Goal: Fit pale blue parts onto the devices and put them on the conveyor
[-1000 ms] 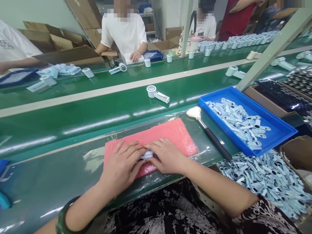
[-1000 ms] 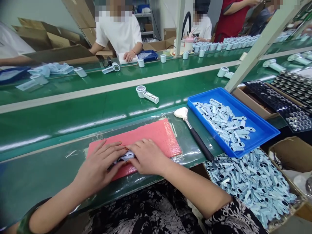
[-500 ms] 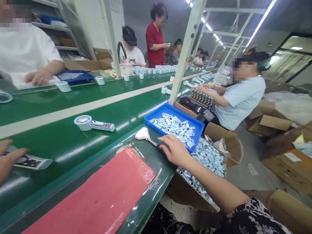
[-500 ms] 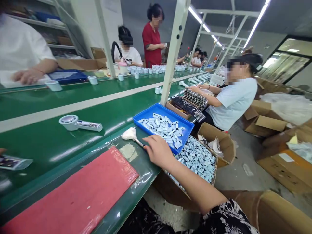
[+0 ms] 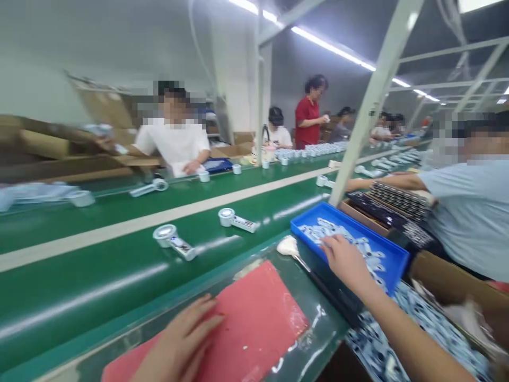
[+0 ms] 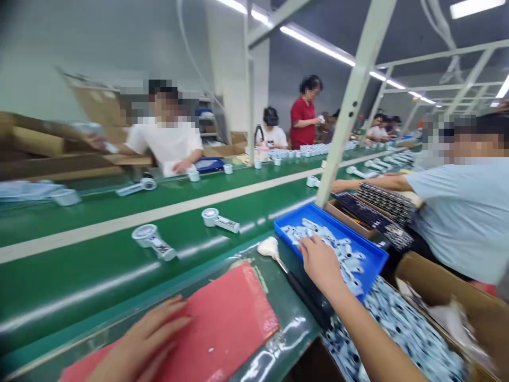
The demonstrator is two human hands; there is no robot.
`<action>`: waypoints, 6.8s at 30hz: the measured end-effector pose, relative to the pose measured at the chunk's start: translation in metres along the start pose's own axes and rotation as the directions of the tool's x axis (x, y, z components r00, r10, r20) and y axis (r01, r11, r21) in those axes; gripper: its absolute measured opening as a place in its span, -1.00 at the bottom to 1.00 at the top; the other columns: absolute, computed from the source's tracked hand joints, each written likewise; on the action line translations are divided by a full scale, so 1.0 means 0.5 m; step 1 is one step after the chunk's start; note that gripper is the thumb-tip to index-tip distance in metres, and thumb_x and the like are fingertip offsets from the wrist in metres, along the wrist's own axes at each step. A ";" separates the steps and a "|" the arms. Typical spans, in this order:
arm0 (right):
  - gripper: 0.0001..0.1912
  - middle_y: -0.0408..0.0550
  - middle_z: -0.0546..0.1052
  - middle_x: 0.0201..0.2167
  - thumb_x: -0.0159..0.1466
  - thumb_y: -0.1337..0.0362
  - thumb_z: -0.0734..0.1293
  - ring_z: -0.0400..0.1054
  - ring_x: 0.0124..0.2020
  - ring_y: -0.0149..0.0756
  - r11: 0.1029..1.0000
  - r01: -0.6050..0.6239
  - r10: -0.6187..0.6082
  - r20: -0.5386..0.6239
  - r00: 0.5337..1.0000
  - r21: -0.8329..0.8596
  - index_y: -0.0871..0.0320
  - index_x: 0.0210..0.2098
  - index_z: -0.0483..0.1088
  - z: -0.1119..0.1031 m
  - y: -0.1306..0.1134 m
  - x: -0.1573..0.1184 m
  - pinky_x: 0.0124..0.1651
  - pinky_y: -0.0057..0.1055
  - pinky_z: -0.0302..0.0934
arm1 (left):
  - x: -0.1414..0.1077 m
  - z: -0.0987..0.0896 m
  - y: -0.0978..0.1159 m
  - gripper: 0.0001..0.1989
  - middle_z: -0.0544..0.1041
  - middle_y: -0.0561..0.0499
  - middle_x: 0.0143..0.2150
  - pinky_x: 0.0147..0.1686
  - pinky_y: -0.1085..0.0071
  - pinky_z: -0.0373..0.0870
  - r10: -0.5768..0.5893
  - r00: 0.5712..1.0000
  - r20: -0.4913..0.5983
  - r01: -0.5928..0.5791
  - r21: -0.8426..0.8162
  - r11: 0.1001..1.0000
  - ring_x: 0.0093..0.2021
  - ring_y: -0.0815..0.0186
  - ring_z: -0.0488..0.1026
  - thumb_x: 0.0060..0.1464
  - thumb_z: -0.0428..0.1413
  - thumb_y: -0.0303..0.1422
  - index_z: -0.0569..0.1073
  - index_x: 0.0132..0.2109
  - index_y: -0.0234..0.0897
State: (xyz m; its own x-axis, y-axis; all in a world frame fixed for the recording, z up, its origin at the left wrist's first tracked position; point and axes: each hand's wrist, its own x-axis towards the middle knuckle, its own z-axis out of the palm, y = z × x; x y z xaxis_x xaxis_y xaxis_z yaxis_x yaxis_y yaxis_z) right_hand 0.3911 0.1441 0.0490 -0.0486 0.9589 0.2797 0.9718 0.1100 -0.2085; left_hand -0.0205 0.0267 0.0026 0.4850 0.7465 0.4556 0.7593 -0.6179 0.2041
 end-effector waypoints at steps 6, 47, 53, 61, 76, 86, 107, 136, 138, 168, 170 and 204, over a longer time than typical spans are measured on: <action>-0.75 -0.01 0.57 -0.12 0.42 0.31 0.18 0.45 -0.08 -0.15 0.744 0.370 -0.542 0.178 0.822 0.556 0.08 -0.07 0.49 0.057 -0.267 -0.056 -0.05 -0.33 0.23 | -0.010 0.034 0.047 -0.49 0.49 -0.06 0.22 0.27 0.19 0.39 -0.511 0.852 0.113 0.494 -0.493 0.716 0.18 0.16 0.46 0.26 0.07 -0.21 0.31 0.34 0.00; -0.74 -0.07 0.54 -0.08 0.37 0.31 0.24 0.40 -0.07 -0.23 0.571 0.488 -0.770 0.223 0.598 0.660 0.05 -0.01 0.48 0.140 -0.386 -0.080 -0.10 -0.40 0.14 | 0.010 -0.004 0.050 -0.73 0.53 0.01 -0.24 -0.21 0.47 0.31 -0.625 0.746 0.230 0.633 -0.536 0.558 -0.23 0.27 0.42 0.07 0.12 -0.13 0.48 -0.19 -0.21; -0.76 -0.10 0.55 -0.07 0.30 0.31 0.30 0.41 -0.09 -0.25 0.602 0.442 -0.739 0.255 0.623 0.664 0.06 -0.05 0.49 0.127 -0.388 -0.081 -0.12 -0.40 0.14 | -0.003 0.006 0.038 -0.73 0.53 0.00 -0.23 -0.21 0.45 0.30 -0.596 0.774 0.214 0.604 -0.533 0.593 -0.23 0.26 0.42 0.12 0.12 -0.12 0.48 -0.18 -0.22; -0.82 -0.10 0.55 -0.12 0.32 0.30 0.29 0.39 -0.13 -0.24 0.609 0.470 -0.739 0.242 0.628 0.639 0.06 -0.11 0.49 0.134 -0.385 -0.082 -0.17 -0.38 0.09 | 0.001 0.003 0.042 -0.75 0.52 0.01 -0.24 -0.23 0.45 0.27 -0.593 0.773 0.226 0.607 -0.537 0.586 -0.24 0.25 0.41 0.11 0.13 -0.12 0.49 -0.22 -0.21; -0.89 -0.08 0.53 -0.14 0.32 0.32 0.28 0.38 -0.17 -0.26 0.637 0.510 -0.739 0.270 0.618 0.578 0.11 -0.20 0.46 0.126 -0.385 -0.088 -0.24 -0.37 0.03 | 0.003 0.001 0.049 -0.81 0.50 0.04 -0.26 -0.23 0.47 0.26 -0.600 0.760 0.248 0.634 -0.487 0.601 -0.25 0.28 0.39 0.08 0.13 -0.20 0.47 -0.22 -0.20; -0.87 -0.09 0.51 -0.14 0.32 0.30 0.29 0.39 -0.15 -0.25 0.639 0.519 -0.743 0.281 0.608 0.567 0.10 -0.17 0.47 0.133 -0.384 -0.084 -0.23 -0.35 0.05 | 0.001 0.010 0.040 -0.78 0.47 0.02 -0.27 -0.26 0.46 0.24 -0.574 0.786 0.232 0.602 -0.498 0.624 -0.28 0.28 0.36 0.10 0.15 -0.15 0.46 -0.25 -0.21; -0.84 -0.09 0.50 -0.11 0.29 0.29 0.29 0.39 -0.12 -0.21 0.642 0.516 -0.739 0.278 0.613 0.568 0.08 -0.15 0.47 0.146 -0.379 -0.088 -0.18 -0.36 0.10 | -0.002 0.006 0.043 -0.81 0.47 0.04 -0.26 -0.24 0.47 0.24 -0.560 0.796 0.229 0.589 -0.505 0.631 -0.26 0.28 0.37 0.13 0.15 -0.17 0.46 -0.23 -0.19; -0.87 -0.11 0.49 -0.12 0.31 0.26 0.30 0.39 -0.13 -0.22 0.637 0.517 -0.742 0.271 0.613 0.572 0.07 -0.16 0.45 0.144 -0.380 -0.089 -0.21 -0.35 0.04 | -0.003 0.005 0.041 -0.80 0.46 0.03 -0.24 -0.23 0.48 0.25 -0.539 0.806 0.246 0.583 -0.487 0.650 -0.25 0.30 0.37 0.12 0.13 -0.18 0.44 -0.22 -0.21; -0.88 -0.11 0.49 -0.12 0.31 0.26 0.29 0.38 -0.13 -0.23 0.634 0.517 -0.742 0.265 0.616 0.576 0.08 -0.17 0.44 0.143 -0.380 -0.088 -0.21 -0.35 0.05 | -0.003 0.004 0.043 -0.80 0.45 0.04 -0.25 -0.24 0.48 0.24 -0.542 0.805 0.242 0.585 -0.475 0.657 -0.27 0.31 0.36 0.12 0.13 -0.17 0.44 -0.23 -0.21; -0.85 -0.08 0.50 -0.11 0.33 0.27 0.28 0.38 -0.12 -0.21 0.637 0.525 -0.745 0.276 0.608 0.564 0.09 -0.14 0.45 0.134 -0.381 -0.089 -0.18 -0.35 0.08 | 0.001 0.000 0.047 -0.81 0.47 0.02 -0.22 -0.20 0.45 0.28 -0.558 0.790 0.255 0.608 -0.445 0.657 -0.22 0.28 0.37 0.12 0.11 -0.18 0.44 -0.22 -0.20; -0.85 -0.09 0.50 -0.11 0.33 0.27 0.28 0.39 -0.11 -0.21 0.629 0.527 -0.748 0.259 0.612 0.572 0.08 -0.14 0.45 0.134 -0.378 -0.091 -0.17 -0.36 0.10 | 0.000 0.000 0.049 -0.81 0.47 0.02 -0.21 -0.19 0.46 0.28 -0.557 0.792 0.250 0.604 -0.451 0.657 -0.22 0.28 0.37 0.14 0.11 -0.18 0.45 -0.21 -0.20; -0.82 -0.05 0.51 -0.08 0.33 0.30 0.28 0.40 -0.06 -0.16 0.647 0.531 -0.746 0.308 0.591 0.547 0.11 -0.11 0.47 0.115 -0.383 -0.088 -0.10 -0.35 0.16 | -0.002 0.003 0.047 -0.85 0.46 0.04 -0.24 -0.22 0.47 0.25 -0.536 0.809 0.241 0.581 -0.466 0.667 -0.25 0.30 0.36 0.14 0.12 -0.22 0.45 -0.23 -0.19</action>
State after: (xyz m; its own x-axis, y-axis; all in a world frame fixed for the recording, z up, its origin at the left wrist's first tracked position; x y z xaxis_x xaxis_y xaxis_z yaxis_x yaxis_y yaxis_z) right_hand 0.1937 0.0959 0.0227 -0.8244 0.5652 0.0317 0.4767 0.7233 -0.4995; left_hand -0.0025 0.0120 0.0059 0.0899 0.9947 0.0504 0.5865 -0.0938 0.8045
